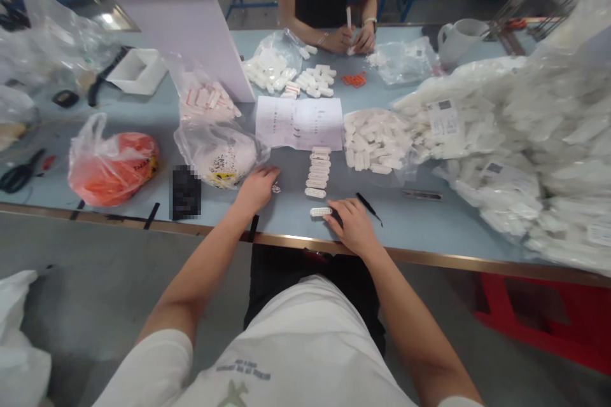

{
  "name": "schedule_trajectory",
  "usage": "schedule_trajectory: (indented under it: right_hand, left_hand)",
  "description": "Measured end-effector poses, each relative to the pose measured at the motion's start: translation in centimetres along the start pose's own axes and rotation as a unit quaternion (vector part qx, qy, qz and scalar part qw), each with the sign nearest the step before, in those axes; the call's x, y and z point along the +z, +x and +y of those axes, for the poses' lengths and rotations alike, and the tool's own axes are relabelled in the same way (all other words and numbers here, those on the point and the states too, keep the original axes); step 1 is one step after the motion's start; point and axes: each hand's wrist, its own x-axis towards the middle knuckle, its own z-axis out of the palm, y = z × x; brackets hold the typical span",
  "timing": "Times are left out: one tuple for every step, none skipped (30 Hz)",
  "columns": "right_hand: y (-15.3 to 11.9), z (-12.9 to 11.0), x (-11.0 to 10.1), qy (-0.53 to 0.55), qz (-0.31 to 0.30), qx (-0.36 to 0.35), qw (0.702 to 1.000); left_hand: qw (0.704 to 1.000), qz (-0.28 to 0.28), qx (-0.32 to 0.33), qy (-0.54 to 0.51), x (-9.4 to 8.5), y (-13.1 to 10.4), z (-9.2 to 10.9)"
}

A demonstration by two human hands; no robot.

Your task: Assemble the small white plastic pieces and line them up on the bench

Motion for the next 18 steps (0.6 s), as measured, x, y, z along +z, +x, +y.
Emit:
schedule_trajectory:
  right_hand:
    - [0.0, 0.0, -0.1, -0.001, 0.001, 0.0, 1.0]
    - [0.0, 0.0, -0.1, 0.0, 0.002, -0.001, 1.0]
    - [0.0, -0.1, -0.1, 0.002, 0.001, -0.001, 1.0]
    - [-0.1, -0.1, -0.2, 0.004, -0.001, -0.002, 1.0]
    - [-0.1, -0.1, -0.2, 0.006, -0.003, -0.002, 1.0]
    - [-0.1, -0.1, -0.2, 0.007, -0.003, -0.001, 1.0]
    - [-0.1, -0.1, -0.3, 0.005, -0.003, 0.0, 1.0]
    - [-0.1, -0.1, -0.3, 0.003, -0.002, 0.002, 1.0]
    - [-0.1, -0.1, -0.3, 0.0, -0.002, 0.002, 1.0]
    - [-0.1, -0.1, -0.2, -0.003, -0.001, 0.002, 1.0]
    - [0.0, -0.1, -0.2, -0.004, 0.0, 0.002, 1.0]
    - [0.0, -0.1, -0.2, -0.005, 0.001, 0.002, 1.0]
    - [0.0, -0.1, -0.2, -0.005, 0.001, 0.001, 1.0]
    - [0.0, -0.1, -0.2, -0.006, 0.0, 0.001, 1.0]
    - [0.0, -0.1, -0.2, -0.008, -0.001, 0.002, 1.0]
    - [0.0, -0.1, -0.2, -0.01, -0.002, 0.002, 1.0]
    - [0.0, -0.2, -0.2, -0.011, -0.003, 0.002, 1.0]
    - [0.0, -0.2, -0.2, -0.011, -0.005, 0.002, 1.0]
  left_hand:
    - [1.0, -0.012, 0.005, 0.006, 0.0, 0.4, -0.2]
    - [1.0, -0.021, 0.011, 0.01, -0.1, 0.6, -0.3]
    - [1.0, -0.025, 0.014, 0.01, -0.1, 0.8, -0.5]
    - [0.999, -0.027, 0.016, 0.006, -0.1, 0.8, -0.6]
    - [0.999, -0.028, 0.015, -0.001, -0.1, 0.7, -0.7]
    - [0.999, -0.029, 0.013, -0.009, -0.1, 0.6, -0.8]
    - [0.999, -0.033, 0.009, -0.018, -0.2, 0.3, -0.9]
    - [0.999, -0.037, 0.005, -0.026, -0.3, 0.0, -1.0]
    - [0.999, -0.042, 0.0, -0.032, -0.4, -0.3, -1.0]
    - [0.998, -0.045, -0.007, -0.039, -0.4, -0.7, -1.0]
    - [0.998, -0.045, -0.016, -0.044, -0.5, -1.0, -1.0]
    - [0.998, -0.042, -0.026, -0.049, -0.6, -1.3, -0.9]
    - [0.997, -0.037, -0.036, -0.052, -0.6, -1.6, -0.9]
    - [0.997, -0.031, -0.047, -0.053, -0.6, -1.8, -0.9]
    - [0.997, -0.024, -0.055, -0.051, -0.6, -1.9, -0.8]
    - [0.997, -0.018, -0.058, -0.048, -0.5, -1.9, -0.8]
    - [0.997, -0.016, -0.053, -0.044, -0.5, -1.9, -0.8]
    - [0.998, -0.019, -0.04, -0.04, -0.4, -1.9, -0.7]
